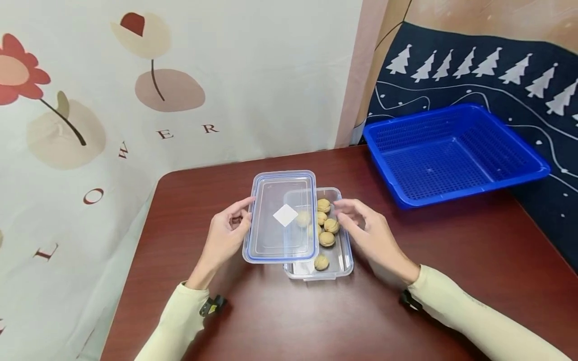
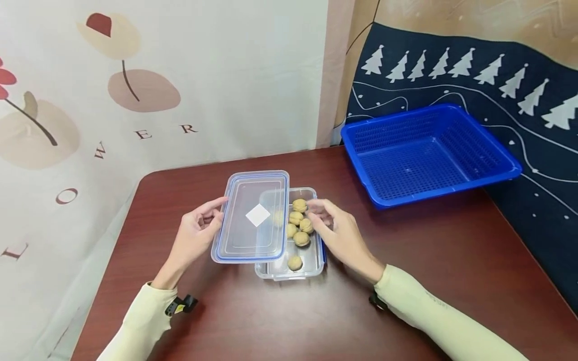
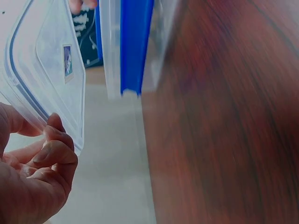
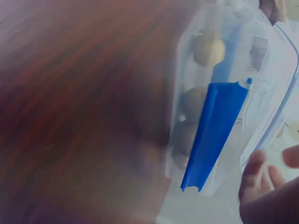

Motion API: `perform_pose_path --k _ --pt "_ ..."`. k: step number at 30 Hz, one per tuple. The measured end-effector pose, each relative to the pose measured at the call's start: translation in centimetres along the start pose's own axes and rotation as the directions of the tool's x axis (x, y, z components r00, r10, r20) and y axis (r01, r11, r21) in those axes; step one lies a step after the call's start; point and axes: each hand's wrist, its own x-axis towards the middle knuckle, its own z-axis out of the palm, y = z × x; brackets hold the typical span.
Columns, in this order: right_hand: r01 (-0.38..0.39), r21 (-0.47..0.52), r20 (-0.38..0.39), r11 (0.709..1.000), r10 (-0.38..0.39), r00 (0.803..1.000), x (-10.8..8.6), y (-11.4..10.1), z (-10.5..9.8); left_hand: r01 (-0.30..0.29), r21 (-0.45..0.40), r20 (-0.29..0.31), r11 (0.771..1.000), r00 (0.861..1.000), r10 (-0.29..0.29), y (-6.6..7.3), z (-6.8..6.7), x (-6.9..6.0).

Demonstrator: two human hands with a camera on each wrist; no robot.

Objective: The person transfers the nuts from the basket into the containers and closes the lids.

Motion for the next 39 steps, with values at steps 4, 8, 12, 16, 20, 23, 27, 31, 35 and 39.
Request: perform_pose_path --k 4,8,12,16,20,23,27,31,35,39 --pt "-0.069 0.153 0.035 0.986 0.064 0.997 0.9 -0.4 0.8 0.009 -0.012 0.009 1.000 1.000 -0.009 0.6 1.4 0.2" --pt "-0.079 0.190 -0.016 0.978 0.084 0.996 1.0 -0.8 0.8 -0.002 -0.043 0.028 0.999 1.000 0.003 1.0 2.7 0.4" --pt "-0.080 0.199 -0.047 0.977 0.091 0.995 0.9 -1.0 0.7 -0.031 -0.091 0.057 0.995 0.998 0.036 0.9 3.6 0.3" --pt "-0.087 0.197 -0.046 0.976 0.098 0.994 0.7 -1.0 0.3 -0.037 -0.127 0.071 0.991 0.996 0.046 0.7 4.2 0.2" --pt "-0.055 0.217 -0.117 0.975 0.082 0.990 0.8 -1.4 -0.5 -0.033 -0.117 0.054 0.993 0.998 0.040 1.5 4.9 0.4" --pt "-0.049 0.226 -0.158 0.973 0.086 0.984 1.0 -2.0 -1.1 -0.040 -0.126 0.000 0.991 0.999 0.040 2.1 5.3 0.5" --pt "-0.055 0.203 -0.197 0.978 0.096 0.976 0.8 -2.6 -1.4 -0.077 -0.159 -0.082 0.984 0.995 0.065 2.7 5.5 0.5" --pt "-0.005 0.126 -0.247 0.992 0.036 0.968 0.6 -2.8 -1.8 -0.145 -0.175 -0.137 0.974 0.983 0.122 3.1 5.9 0.4" --pt "0.078 -0.018 -0.265 0.997 -0.080 0.961 0.4 -3.2 -2.4 -0.240 -0.133 -0.154 0.962 0.963 0.219 3.6 5.8 0.2" --pt "0.174 -0.174 -0.249 0.969 -0.214 0.945 -0.6 -3.2 -2.6 -0.292 -0.073 -0.118 0.954 0.952 0.282 3.8 5.3 -0.2"
